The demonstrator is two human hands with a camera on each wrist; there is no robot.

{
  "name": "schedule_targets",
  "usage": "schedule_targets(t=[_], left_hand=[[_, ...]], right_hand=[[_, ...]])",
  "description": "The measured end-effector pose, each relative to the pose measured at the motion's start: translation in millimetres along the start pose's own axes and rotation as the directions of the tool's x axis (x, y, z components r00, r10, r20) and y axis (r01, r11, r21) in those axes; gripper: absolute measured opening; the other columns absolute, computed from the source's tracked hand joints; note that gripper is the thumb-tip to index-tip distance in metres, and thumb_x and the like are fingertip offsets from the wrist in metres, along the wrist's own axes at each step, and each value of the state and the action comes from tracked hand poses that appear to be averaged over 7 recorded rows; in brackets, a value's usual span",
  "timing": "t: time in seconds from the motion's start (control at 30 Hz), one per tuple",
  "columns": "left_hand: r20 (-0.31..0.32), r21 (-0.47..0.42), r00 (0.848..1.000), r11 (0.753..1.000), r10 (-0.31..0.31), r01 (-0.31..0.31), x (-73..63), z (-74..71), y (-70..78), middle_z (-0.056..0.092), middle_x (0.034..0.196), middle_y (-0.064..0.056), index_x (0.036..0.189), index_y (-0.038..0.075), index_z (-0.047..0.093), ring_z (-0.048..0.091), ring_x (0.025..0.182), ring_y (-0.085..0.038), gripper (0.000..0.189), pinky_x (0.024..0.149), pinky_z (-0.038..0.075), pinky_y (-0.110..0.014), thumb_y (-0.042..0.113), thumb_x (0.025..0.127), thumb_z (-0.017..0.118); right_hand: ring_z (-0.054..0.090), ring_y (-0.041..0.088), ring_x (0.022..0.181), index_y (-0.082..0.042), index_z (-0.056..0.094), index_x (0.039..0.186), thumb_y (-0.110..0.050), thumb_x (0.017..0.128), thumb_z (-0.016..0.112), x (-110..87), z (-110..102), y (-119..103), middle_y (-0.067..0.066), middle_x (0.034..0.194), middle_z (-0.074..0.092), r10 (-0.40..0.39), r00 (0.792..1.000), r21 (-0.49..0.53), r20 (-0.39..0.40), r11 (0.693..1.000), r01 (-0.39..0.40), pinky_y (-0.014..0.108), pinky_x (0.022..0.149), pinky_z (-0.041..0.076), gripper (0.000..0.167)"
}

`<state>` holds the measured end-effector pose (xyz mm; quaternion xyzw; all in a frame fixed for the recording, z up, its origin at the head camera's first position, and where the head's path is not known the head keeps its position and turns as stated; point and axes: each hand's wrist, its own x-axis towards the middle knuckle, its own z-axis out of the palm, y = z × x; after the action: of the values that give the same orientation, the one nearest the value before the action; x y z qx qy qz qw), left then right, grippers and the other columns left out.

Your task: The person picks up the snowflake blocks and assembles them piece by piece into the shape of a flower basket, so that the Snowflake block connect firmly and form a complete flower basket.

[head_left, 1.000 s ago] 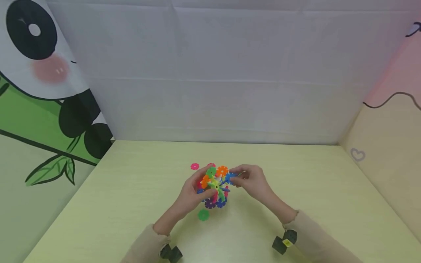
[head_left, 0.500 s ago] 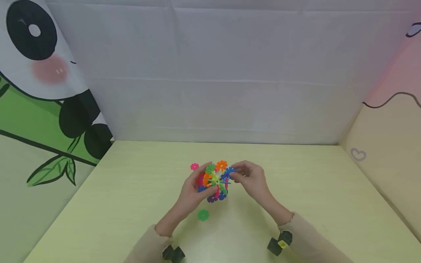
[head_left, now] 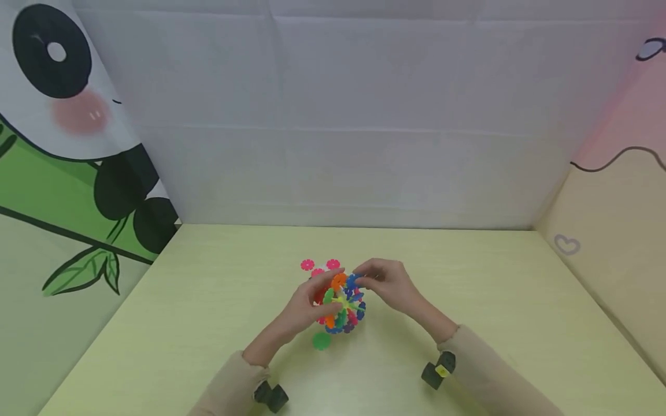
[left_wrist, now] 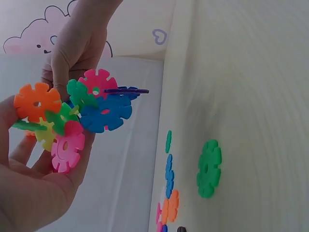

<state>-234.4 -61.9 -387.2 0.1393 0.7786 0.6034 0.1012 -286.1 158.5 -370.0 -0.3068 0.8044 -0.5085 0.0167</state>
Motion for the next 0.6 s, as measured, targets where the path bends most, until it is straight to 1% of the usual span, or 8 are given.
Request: schedule_targets(t=[0.07,0.17,0.27,0.33,0.4,0.47,0.53,0.6], left_hand=[[-0.027,0.001,1.0,1.0,-0.006,0.006,0.5,0.9,-2.8,0.051,0.144,-0.02,0.149,0.008,0.042,0.05,0.131,-0.039,0.06,0.1,0.054,-0.042,0.011,0.093,0.065],[-0.075,0.002,0.997,1.0,-0.02,0.02,-0.4,0.0,-6.9,0.054,0.142,-0.021,0.146,0.006,0.046,0.054,0.126,-0.037,0.057,0.098,0.056,-0.039,0.009,0.092,0.064],[-0.099,-0.001,0.995,0.999,-0.035,0.035,-2.7,-3.0,-9.2,0.052,0.143,-0.02,0.146,0.007,0.047,0.054,0.127,-0.037,0.057,0.097,0.056,-0.036,0.008,0.092,0.064],[-0.104,-0.009,0.994,0.999,-0.044,0.043,-4.5,-5.0,-9.3,0.052,0.143,-0.02,0.146,0.008,0.047,0.054,0.127,-0.037,0.057,0.097,0.056,-0.035,0.008,0.092,0.064],[-0.106,-0.02,0.993,0.999,-0.052,0.05,-6.3,-6.5,-8.1,0.051,0.144,-0.02,0.146,0.008,0.047,0.054,0.127,-0.037,0.057,0.098,0.056,-0.035,0.008,0.091,0.064],[-0.105,-0.03,0.993,0.998,-0.059,0.057,-7.7,-7.2,-6.3,0.051,0.143,-0.021,0.146,0.006,0.047,0.055,0.125,-0.036,0.057,0.099,0.055,-0.036,0.007,0.091,0.064],[-0.101,-0.036,0.993,0.997,-0.066,0.062,-8.8,-7.7,-4.5,0.052,0.143,-0.022,0.146,0.006,0.046,0.056,0.124,-0.034,0.057,0.099,0.055,-0.035,0.007,0.091,0.064],[-0.096,-0.043,0.993,0.997,-0.068,0.064,-9.6,-8.0,-3.2,0.052,0.142,-0.023,0.146,0.005,0.046,0.057,0.122,-0.033,0.058,0.098,0.056,-0.033,0.007,0.091,0.064]], right_hand=[[0.071,0.026,0.08,0.004,0.071,0.105,-0.003,0.089,0.069,2.0,-4,3,0.02,0.097,0.074,0.011,0.999,-0.009,0.03,1.0,-0.011,0.018,0.072,0.057,0.018],[0.07,0.026,0.08,0.003,0.069,0.109,-0.008,0.091,0.068,8.3,-12,13,0.02,0.098,0.073,0.07,0.995,-0.011,0.066,0.998,-0.07,0.025,0.073,0.06,0.021],[0.069,0.03,0.083,0.004,0.068,0.114,-0.011,0.094,0.065,16.9,-21,33,0.021,0.1,0.072,0.136,0.988,-0.04,0.077,0.99,-0.134,0.031,0.073,0.061,0.025],[0.068,0.031,0.084,0.006,0.066,0.115,-0.01,0.094,0.065,22.3,-27,51,0.021,0.099,0.071,0.181,0.981,-0.075,0.072,0.982,-0.175,0.032,0.073,0.061,0.027],[0.067,0.028,0.084,0.008,0.066,0.116,-0.008,0.092,0.066,26.3,-30,69,0.02,0.098,0.068,0.232,0.97,-0.118,0.074,0.968,-0.223,0.029,0.07,0.06,0.029],[0.064,0.022,0.085,0.008,0.065,0.117,-0.007,0.09,0.068,29.5,-31,86,0.018,0.097,0.066,0.287,0.954,-0.156,0.088,0.95,-0.271,0.026,0.069,0.058,0.031],[0.06,0.019,0.086,0.007,0.065,0.118,-0.007,0.088,0.07,32.0,-30,99,0.016,0.097,0.064,0.343,0.933,-0.165,0.11,0.932,-0.323,0.024,0.068,0.055,0.033],[0.056,0.019,0.088,0.005,0.064,0.119,-0.008,0.087,0.072,34.3,-28,108,0.015,0.097,0.063,0.369,0.92,-0.178,0.135,0.922,-0.344,0.023,0.069,0.051,0.036]])
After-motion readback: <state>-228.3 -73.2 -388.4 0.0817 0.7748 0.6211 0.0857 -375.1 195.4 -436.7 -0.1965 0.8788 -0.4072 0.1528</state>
